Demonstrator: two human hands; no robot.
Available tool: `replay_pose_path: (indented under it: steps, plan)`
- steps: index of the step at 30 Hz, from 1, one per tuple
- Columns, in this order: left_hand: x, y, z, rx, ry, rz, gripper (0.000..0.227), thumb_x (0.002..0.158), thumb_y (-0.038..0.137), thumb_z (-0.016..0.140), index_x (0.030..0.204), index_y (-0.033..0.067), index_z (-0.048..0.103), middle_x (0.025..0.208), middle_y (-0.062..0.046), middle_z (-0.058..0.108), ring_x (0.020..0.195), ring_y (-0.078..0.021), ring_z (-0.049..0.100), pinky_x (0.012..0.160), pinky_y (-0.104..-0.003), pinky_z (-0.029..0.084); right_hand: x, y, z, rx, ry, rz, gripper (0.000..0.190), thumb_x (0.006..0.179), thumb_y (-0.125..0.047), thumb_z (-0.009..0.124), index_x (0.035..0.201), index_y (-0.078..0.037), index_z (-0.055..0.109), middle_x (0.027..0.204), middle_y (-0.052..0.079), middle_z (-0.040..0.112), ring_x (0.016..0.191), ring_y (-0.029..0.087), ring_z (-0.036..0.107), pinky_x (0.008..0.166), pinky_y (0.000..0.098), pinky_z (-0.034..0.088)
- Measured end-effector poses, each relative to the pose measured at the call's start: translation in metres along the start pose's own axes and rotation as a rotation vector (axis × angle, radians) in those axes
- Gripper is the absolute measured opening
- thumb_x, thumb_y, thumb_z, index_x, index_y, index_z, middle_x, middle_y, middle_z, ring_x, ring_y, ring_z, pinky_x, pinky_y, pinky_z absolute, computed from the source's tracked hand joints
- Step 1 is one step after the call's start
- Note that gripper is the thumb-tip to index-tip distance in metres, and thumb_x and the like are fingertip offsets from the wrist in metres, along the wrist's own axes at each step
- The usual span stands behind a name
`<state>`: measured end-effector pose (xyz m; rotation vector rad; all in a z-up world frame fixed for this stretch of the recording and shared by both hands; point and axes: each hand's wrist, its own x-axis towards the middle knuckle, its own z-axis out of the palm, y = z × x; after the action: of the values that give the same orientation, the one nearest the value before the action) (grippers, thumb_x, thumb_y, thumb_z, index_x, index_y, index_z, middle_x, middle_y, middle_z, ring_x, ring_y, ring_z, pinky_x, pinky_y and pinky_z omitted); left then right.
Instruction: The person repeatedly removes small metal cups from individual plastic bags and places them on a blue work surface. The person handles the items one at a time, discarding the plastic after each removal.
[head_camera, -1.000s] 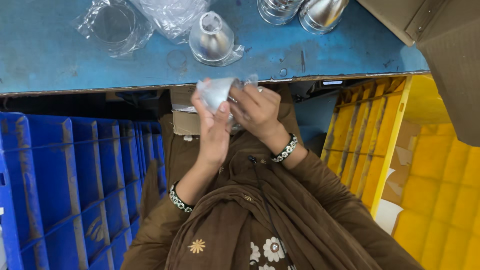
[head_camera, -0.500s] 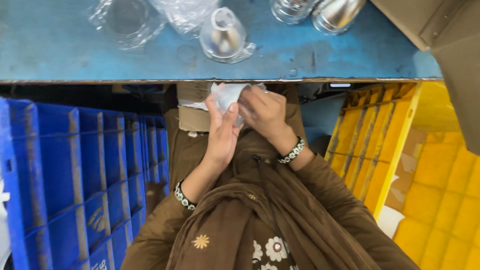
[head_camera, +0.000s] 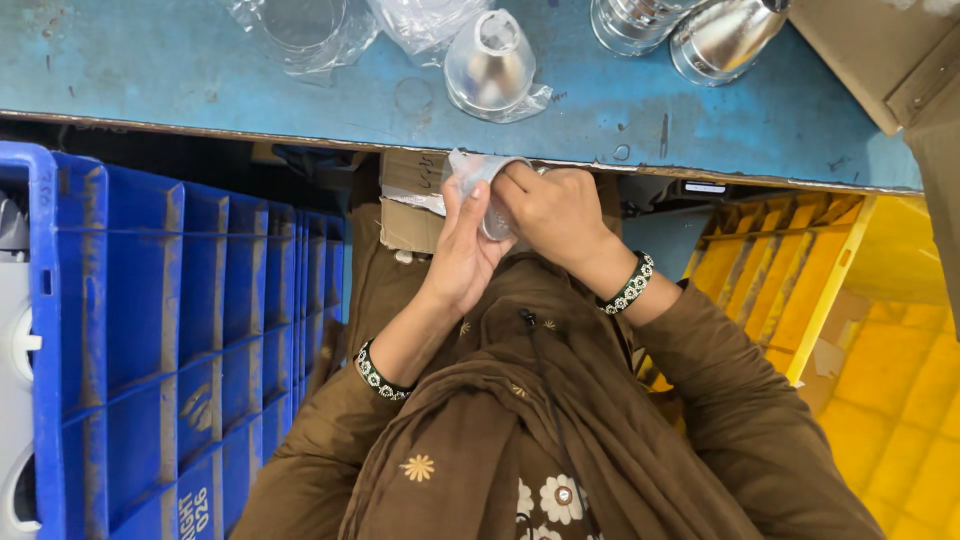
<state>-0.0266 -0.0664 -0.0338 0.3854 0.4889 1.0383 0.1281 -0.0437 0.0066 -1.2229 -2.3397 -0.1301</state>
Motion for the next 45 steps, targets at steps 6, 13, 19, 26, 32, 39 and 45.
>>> replay_pose_path:
  steps: [6, 13, 19, 26, 32, 39, 45]
  plan:
    - [0.001, 0.0, -0.005, 0.075, 0.021, 0.001, 0.037, 0.111, 0.027, 0.045, 0.144, 0.0219, 0.028, 0.144, -0.006, 0.047, 0.132, -0.0183, 0.054, 0.111, -0.046, 0.05, 0.001, 0.008, 0.005, 0.086, 0.006, -0.016, 0.019, 0.087, -0.023, 0.077, 0.09, -0.008, 0.066, 0.083, 0.004, 0.063, 0.058, 0.022, 0.063, 0.05, 0.0365, 0.046]
    - [0.003, 0.005, -0.014, 0.002, 0.035, -0.056, 0.034, 0.112, 0.034, 0.045, 0.138, 0.0174, 0.032, 0.141, -0.009, 0.051, 0.127, -0.0225, 0.059, 0.103, -0.047, 0.054, 0.002, 0.006, -0.012, 0.248, -0.054, 0.017, 0.019, 0.089, -0.023, 0.076, 0.101, -0.01, 0.07, 0.082, 0.003, 0.065, 0.06, 0.025, 0.063, 0.05, 0.0367, 0.047]
    - [0.004, 0.009, -0.012, -0.001, 0.062, -0.142, 0.038, 0.109, 0.037, 0.046, 0.138, 0.0135, 0.038, 0.143, -0.011, 0.052, 0.128, -0.0246, 0.06, 0.105, -0.05, 0.055, 0.006, 0.011, -0.011, 0.029, -0.302, -0.105, 0.017, 0.082, -0.019, 0.068, 0.097, -0.015, 0.075, 0.079, 0.003, 0.064, 0.053, 0.023, 0.065, 0.043, 0.0376, 0.047]
    - [-0.001, 0.005, -0.021, 0.078, 0.077, -0.153, 0.035, 0.109, 0.035, 0.045, 0.136, 0.0151, 0.036, 0.139, -0.012, 0.052, 0.124, -0.025, 0.061, 0.1, -0.049, 0.057, -0.009, 0.014, 0.028, 0.097, -0.192, -0.189, 0.009, 0.082, -0.016, 0.069, 0.09, -0.011, 0.071, 0.082, 0.002, 0.064, 0.059, 0.021, 0.066, 0.048, 0.036, 0.048]
    - [0.004, 0.004, -0.025, 0.102, 0.06, -0.122, 0.033, 0.11, 0.034, 0.047, 0.133, 0.0144, 0.034, 0.134, -0.013, 0.054, 0.118, -0.0277, 0.063, 0.097, -0.048, 0.059, -0.006, 0.016, 0.024, 0.179, -0.154, -0.164, 0.015, 0.086, -0.023, 0.071, 0.09, -0.008, 0.071, 0.08, 0.005, 0.063, 0.058, 0.022, 0.065, 0.047, 0.0365, 0.048]
    - [0.007, 0.004, -0.025, 0.114, 0.073, -0.136, 0.034, 0.108, 0.033, 0.048, 0.135, 0.0152, 0.035, 0.136, -0.011, 0.056, 0.119, -0.0231, 0.063, 0.097, -0.046, 0.058, -0.005, 0.021, -0.001, 0.2, -0.34, -0.153, 0.023, 0.08, -0.018, 0.069, 0.1, -0.019, 0.077, 0.08, 0.001, 0.064, 0.055, 0.024, 0.064, 0.043, 0.0377, 0.048]
    - [0.008, -0.002, -0.022, 0.086, 0.069, -0.174, 0.033, 0.108, 0.032, 0.047, 0.134, 0.0176, 0.034, 0.135, -0.009, 0.055, 0.119, -0.0215, 0.063, 0.098, -0.045, 0.058, -0.012, 0.02, 0.016, 0.212, -0.196, -0.195, 0.007, 0.082, -0.018, 0.07, 0.085, -0.012, 0.069, 0.083, 0.003, 0.061, 0.061, 0.022, 0.065, 0.05, 0.0368, 0.049]
